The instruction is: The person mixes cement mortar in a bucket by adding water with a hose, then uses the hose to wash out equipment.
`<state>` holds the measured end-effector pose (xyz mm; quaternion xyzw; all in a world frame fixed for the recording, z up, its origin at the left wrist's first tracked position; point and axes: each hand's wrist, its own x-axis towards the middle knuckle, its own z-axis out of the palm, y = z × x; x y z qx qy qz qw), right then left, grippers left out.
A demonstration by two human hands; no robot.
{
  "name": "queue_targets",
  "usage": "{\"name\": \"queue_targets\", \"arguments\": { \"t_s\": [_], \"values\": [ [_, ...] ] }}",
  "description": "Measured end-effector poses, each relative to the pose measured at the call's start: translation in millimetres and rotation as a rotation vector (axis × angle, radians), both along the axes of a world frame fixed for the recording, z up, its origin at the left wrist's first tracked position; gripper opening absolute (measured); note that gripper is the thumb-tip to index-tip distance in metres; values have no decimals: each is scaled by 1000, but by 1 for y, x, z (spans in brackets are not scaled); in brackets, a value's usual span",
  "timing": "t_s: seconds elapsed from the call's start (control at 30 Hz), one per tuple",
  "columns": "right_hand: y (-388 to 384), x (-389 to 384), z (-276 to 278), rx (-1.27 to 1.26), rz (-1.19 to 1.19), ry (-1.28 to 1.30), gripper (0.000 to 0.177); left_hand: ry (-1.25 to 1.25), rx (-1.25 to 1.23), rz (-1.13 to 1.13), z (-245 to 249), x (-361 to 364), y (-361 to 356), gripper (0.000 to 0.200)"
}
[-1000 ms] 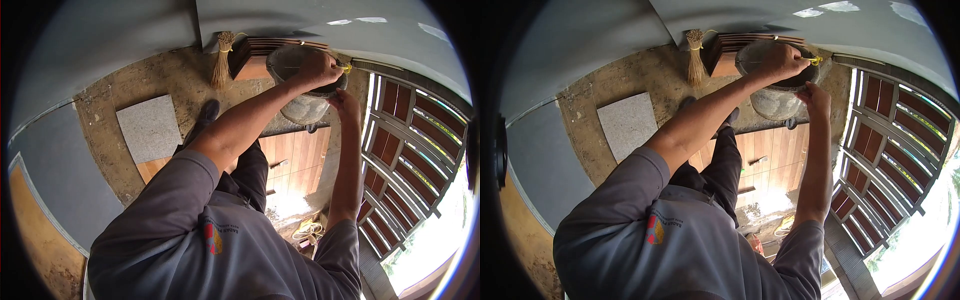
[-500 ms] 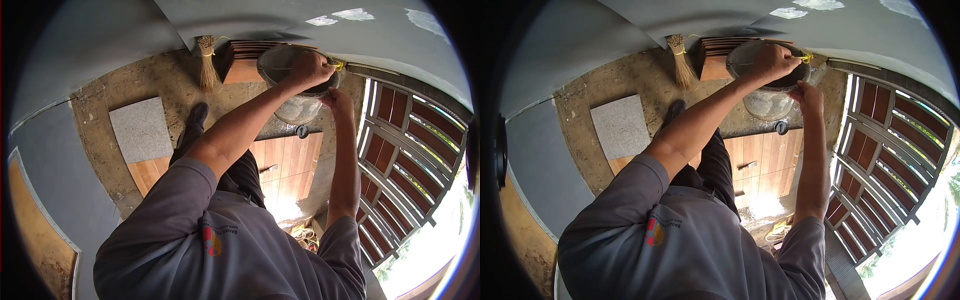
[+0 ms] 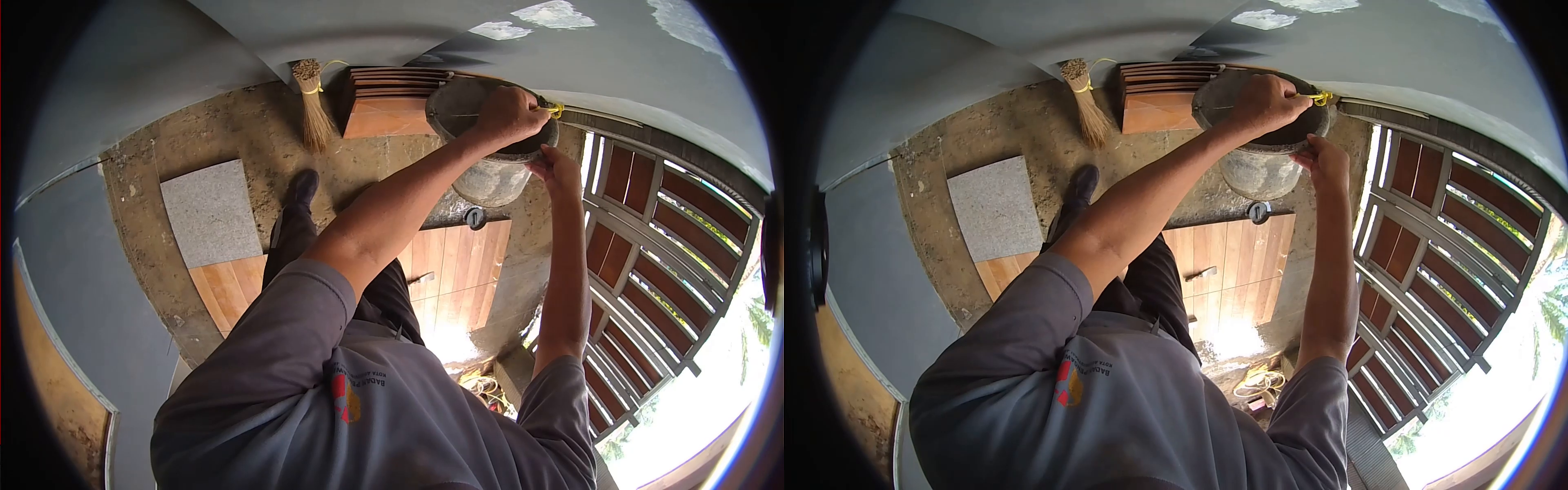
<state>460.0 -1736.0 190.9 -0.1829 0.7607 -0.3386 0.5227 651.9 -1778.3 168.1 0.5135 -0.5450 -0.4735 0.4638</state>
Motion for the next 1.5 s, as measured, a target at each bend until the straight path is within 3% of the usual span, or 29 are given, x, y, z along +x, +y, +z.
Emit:
{"name": "queue_targets", "arguments": {
  "t_s": [0.57, 0.87, 1.5],
  "values": [
    [-32, -75, -9, 9, 14, 60, 15, 13, 19, -3, -8, -78, -27, 42],
    [-45, -106, -13, -7, -9, 56, 18, 23, 43, -43, -11, -107, -38, 31],
    [-73, -128, -20, -36, 60, 115, 17, 116, 7, 23, -30, -129, -61, 42]
  ]
}}
